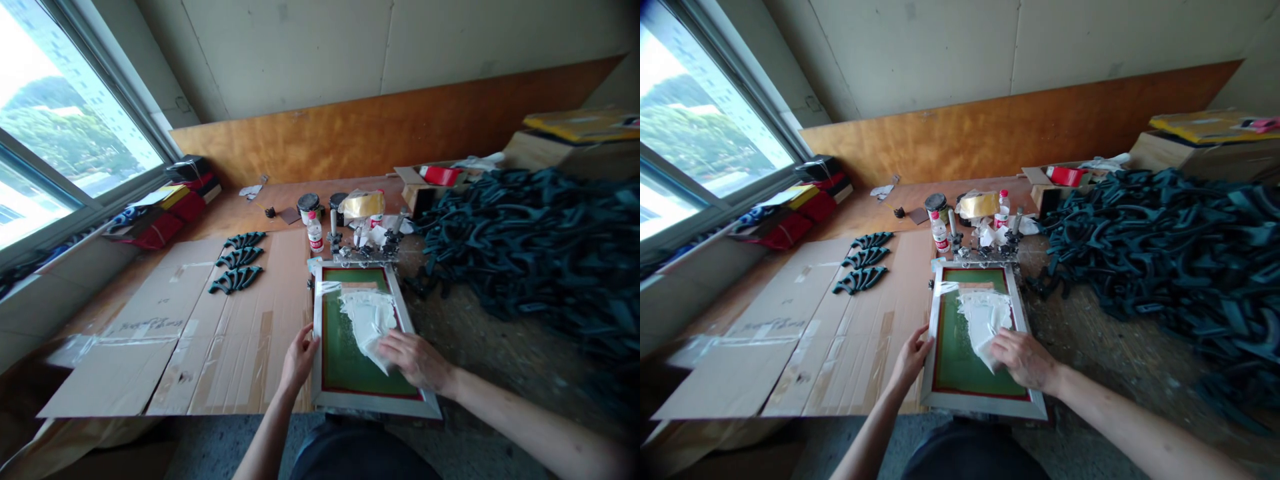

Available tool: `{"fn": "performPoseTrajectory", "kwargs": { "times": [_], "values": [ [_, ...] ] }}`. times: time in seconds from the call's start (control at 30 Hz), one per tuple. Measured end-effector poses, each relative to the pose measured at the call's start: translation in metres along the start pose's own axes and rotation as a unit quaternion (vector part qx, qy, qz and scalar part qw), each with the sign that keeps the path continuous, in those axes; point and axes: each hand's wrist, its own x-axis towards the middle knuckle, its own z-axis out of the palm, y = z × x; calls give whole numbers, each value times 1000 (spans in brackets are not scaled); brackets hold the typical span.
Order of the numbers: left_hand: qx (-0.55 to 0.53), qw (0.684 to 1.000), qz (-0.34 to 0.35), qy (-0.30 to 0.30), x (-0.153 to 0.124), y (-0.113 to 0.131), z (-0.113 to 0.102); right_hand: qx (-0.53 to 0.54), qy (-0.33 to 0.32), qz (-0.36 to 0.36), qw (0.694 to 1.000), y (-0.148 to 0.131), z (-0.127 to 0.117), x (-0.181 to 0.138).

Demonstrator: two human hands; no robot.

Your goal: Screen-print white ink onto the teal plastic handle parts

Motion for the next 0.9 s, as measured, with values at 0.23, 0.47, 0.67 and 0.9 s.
{"fn": "performPoseTrajectory", "kwargs": {
  "times": [0.23, 0.47, 0.67, 0.9],
  "values": [
    [-106, 993, -4, -52, -9, 26, -16, -14, 34, 148, 988, 37, -35, 65],
    [-219, 974, 54, 3, -20, 125, -48, -87, 217, 293, 927, 94, -87, 46],
    [-319, 924, 208, 31, 15, 208, -53, -71, 107, 289, 949, 74, -7, -13],
    [-275, 952, -77, -112, -36, 137, 25, 3, 67, 389, 919, 5, 44, 0]
  ]
}}
